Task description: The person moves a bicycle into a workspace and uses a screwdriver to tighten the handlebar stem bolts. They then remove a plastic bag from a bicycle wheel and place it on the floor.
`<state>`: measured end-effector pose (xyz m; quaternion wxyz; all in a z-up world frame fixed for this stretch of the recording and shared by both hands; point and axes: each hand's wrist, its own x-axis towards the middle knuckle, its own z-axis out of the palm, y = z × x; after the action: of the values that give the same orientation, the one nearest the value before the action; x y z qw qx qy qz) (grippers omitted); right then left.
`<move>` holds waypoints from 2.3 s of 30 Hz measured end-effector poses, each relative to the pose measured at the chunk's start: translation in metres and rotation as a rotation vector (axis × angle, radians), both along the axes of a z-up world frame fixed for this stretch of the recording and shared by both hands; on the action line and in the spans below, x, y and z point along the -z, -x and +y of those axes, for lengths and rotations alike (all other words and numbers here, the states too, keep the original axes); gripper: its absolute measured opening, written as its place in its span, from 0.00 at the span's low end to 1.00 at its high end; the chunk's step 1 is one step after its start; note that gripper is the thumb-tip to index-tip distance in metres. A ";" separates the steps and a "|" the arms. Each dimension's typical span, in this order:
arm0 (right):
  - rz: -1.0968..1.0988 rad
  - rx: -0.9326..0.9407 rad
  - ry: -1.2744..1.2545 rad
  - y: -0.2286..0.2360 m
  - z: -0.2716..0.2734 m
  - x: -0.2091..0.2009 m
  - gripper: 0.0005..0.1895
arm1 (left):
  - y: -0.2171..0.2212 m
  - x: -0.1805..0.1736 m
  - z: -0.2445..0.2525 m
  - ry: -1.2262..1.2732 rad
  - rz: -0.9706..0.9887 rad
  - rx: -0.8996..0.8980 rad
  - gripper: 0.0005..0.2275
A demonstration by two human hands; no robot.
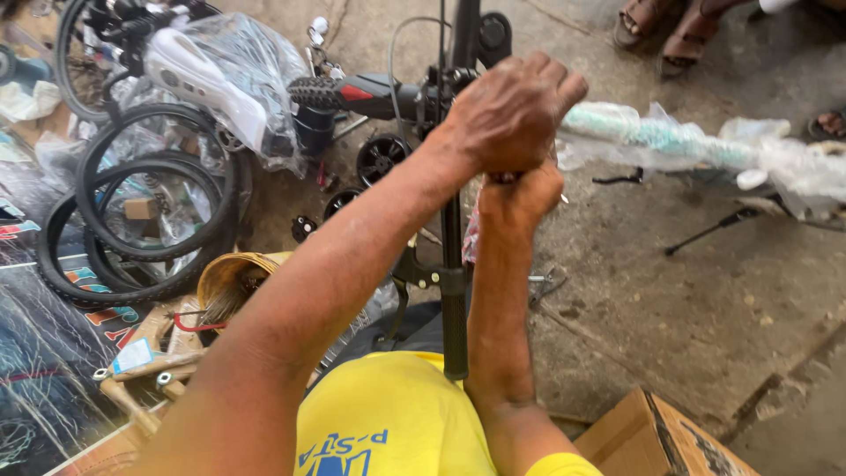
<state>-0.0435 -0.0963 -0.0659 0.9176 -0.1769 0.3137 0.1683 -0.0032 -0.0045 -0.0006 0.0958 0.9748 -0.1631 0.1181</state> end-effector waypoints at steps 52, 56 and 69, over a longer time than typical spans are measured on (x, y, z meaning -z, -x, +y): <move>-1.357 -1.193 2.034 -0.089 -0.087 0.029 0.21 | 0.044 0.066 -0.104 1.299 0.268 -0.967 0.31; -1.237 -1.095 1.920 -0.064 -0.065 0.000 0.15 | 0.059 0.032 -0.099 1.553 0.561 -0.888 0.35; -0.568 -0.934 0.479 -0.063 -0.063 0.002 0.16 | 0.068 0.004 -0.100 0.796 0.467 -0.787 0.39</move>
<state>0.0192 -0.1598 -0.0680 0.7289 -0.5364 -0.0255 0.4247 -0.0707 -0.1048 -0.0049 0.4352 0.8515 0.2918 -0.0203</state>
